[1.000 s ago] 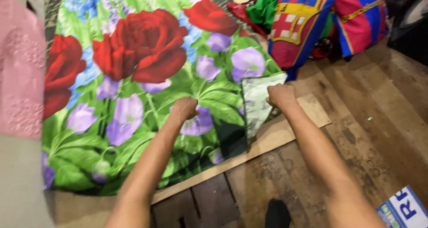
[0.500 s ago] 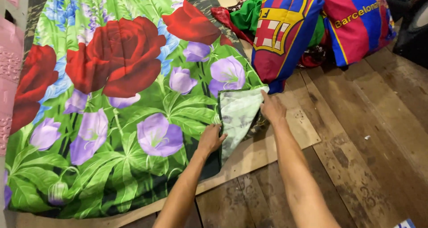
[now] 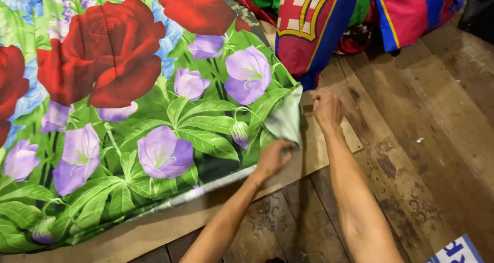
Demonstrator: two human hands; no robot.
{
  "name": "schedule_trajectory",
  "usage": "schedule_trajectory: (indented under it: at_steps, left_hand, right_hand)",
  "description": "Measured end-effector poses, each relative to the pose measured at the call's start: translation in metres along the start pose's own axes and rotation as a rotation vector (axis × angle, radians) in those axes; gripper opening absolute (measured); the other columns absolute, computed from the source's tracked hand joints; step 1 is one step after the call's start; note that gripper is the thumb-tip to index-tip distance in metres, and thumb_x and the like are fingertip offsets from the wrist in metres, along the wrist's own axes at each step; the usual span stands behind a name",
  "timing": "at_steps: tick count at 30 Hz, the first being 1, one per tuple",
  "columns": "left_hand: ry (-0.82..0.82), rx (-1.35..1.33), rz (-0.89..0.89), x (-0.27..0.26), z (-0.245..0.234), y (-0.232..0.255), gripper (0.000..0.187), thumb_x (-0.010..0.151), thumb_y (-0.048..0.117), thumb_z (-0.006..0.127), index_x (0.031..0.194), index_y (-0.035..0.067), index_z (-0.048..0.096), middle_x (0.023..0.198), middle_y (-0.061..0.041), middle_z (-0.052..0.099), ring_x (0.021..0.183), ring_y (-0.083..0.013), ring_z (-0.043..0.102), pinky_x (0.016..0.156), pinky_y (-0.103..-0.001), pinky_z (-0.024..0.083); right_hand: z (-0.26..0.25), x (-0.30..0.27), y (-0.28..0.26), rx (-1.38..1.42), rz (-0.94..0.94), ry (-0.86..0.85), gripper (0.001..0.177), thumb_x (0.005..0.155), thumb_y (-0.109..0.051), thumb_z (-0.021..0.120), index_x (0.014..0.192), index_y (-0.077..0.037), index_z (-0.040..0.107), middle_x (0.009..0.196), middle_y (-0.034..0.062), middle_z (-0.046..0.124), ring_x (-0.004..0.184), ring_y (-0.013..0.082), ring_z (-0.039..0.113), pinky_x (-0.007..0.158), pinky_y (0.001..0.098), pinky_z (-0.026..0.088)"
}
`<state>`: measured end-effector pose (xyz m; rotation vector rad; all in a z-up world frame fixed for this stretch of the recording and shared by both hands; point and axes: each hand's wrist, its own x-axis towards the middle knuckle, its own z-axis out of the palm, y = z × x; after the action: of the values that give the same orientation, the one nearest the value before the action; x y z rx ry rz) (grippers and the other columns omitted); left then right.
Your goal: The person makes a bed by first clearing a pile of blankets and pillows from the mattress. They then unfold a floral bedsheet and spread it over the mattress, smoothing it out and tucking the edges. Finally, they place a pillow on the bed.
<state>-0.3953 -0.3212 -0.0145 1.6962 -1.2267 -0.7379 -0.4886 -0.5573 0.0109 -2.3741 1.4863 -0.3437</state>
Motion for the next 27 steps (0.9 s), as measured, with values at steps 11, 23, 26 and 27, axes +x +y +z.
schedule_trajectory:
  at_steps: [11, 23, 26, 27]
  left_hand:
    - [-0.227, 0.779, 0.293, -0.035, -0.022, -0.002, 0.045, 0.088, 0.024, 0.069, 0.133, 0.019, 0.064, 0.143, -0.015, 0.048, 0.139, -0.0346, 0.049, 0.113, -0.057, 0.04]
    - [-0.133, 0.932, 0.166, -0.06, -0.059, -0.037, 0.055, 0.085, 0.023, 0.072, 0.139, 0.023, 0.058, 0.151, -0.018, 0.04, 0.142, -0.0358, 0.045, 0.111, -0.055, 0.042]
    - [-0.135, 0.932, 0.085, -0.063, -0.068, -0.034, 0.058, 0.085, 0.023, 0.076, 0.14, 0.02, 0.056, 0.151, -0.019, 0.04, 0.142, -0.0363, 0.045, 0.111, -0.055, 0.043]
    - [-0.133, 0.932, 0.086, -0.064, -0.071, -0.038, 0.058, 0.085, 0.023, 0.076, 0.14, 0.02, 0.056, 0.151, -0.019, 0.04, 0.142, -0.0363, 0.045, 0.111, -0.055, 0.043]
  right_hand:
    - [0.039, -0.008, -0.035, -0.104, -0.054, -0.358, 0.015, 0.103, -0.032, 0.055, 0.11, -0.018, 0.056, 0.115, 0.0103, 0.072, 0.115, 0.0363, 0.07, 0.092, 0.0582, 0.055]
    - [-0.053, -0.058, -0.04, -0.059, -0.051, -0.209, 0.024, 0.097, -0.008, 0.06, 0.107, 0.008, 0.076, 0.111, 0.0317, 0.067, 0.105, 0.0483, 0.069, 0.085, 0.0557, 0.057]
    - [0.062, -0.023, 0.026, 0.03, -0.07, -0.605, 0.033, 0.085, -0.025, 0.059, 0.081, 0.003, 0.077, 0.066, 0.0258, 0.069, 0.053, 0.0354, 0.069, 0.06, 0.0471, 0.056]
    - [0.058, -0.025, 0.022, 0.03, -0.072, -0.603, 0.033, 0.085, -0.025, 0.059, 0.081, 0.003, 0.077, 0.066, 0.0258, 0.069, 0.053, 0.0354, 0.069, 0.06, 0.0471, 0.056]
